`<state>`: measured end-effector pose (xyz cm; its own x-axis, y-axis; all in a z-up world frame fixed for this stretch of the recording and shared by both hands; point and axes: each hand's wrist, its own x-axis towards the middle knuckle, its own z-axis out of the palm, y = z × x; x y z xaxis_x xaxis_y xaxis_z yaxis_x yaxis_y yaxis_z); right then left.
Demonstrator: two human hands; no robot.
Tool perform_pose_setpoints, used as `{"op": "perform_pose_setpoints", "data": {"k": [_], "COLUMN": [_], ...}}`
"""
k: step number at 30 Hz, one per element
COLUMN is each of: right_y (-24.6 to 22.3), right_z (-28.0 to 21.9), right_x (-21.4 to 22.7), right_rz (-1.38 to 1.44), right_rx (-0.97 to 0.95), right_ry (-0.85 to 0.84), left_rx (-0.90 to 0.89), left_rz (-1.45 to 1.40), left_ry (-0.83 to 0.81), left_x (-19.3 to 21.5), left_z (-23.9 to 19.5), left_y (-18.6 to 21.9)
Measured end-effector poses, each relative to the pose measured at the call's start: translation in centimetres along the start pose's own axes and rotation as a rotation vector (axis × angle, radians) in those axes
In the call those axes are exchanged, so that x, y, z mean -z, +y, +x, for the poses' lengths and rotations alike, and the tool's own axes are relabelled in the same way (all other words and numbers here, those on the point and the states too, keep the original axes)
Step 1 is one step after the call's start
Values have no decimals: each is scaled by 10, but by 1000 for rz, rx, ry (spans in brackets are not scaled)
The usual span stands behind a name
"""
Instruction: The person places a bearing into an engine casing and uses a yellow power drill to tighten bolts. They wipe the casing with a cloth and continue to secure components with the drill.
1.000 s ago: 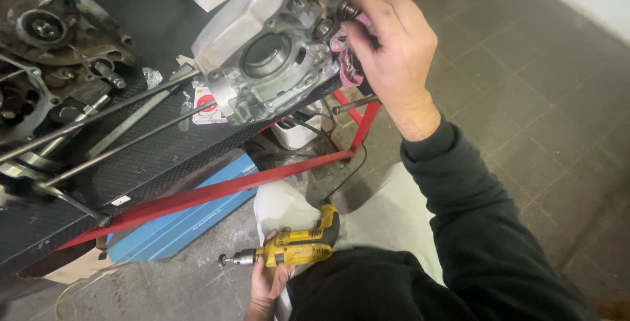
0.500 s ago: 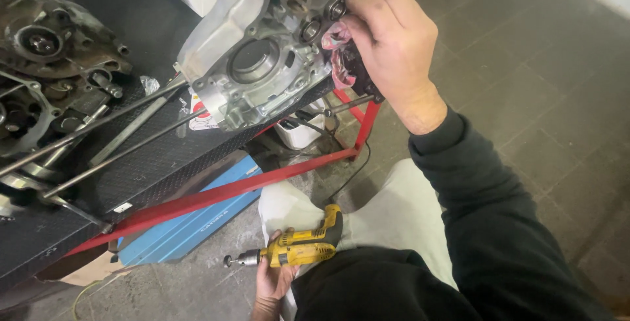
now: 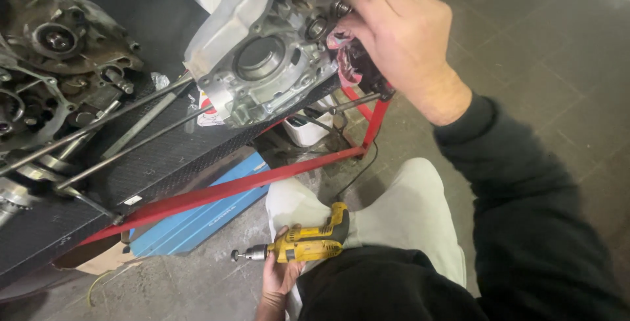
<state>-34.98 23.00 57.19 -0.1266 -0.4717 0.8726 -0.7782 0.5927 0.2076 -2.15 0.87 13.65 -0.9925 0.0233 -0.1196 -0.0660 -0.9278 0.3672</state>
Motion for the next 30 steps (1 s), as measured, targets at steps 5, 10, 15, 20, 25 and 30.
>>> {"op": "perform_pose_setpoints", "data": {"k": [5,10,15,20,25,30], "right_y": [4,2,2,15,20,12], "right_z": [5,5,10,16,13,18], "right_x": [0,1,13,18,16,24], "right_rz": [-60,-35,-134,-222,-195,-215], "right_rx": [91,114,177,256,339,321], "right_ry": [-45,8,-20,-84,-36,-45], "left_rx": [-13,13,5,1,3,0], "left_rz": [-26,-26,11,-20,-19,15], "left_ry": [-30,-10,-39,-31,14,-58], "left_x": [7,-13,-14,-12,-8,-20], "left_z": [4,5,1,2,2,6], "left_y": [4,5,-1,-1,-4,-6]}}
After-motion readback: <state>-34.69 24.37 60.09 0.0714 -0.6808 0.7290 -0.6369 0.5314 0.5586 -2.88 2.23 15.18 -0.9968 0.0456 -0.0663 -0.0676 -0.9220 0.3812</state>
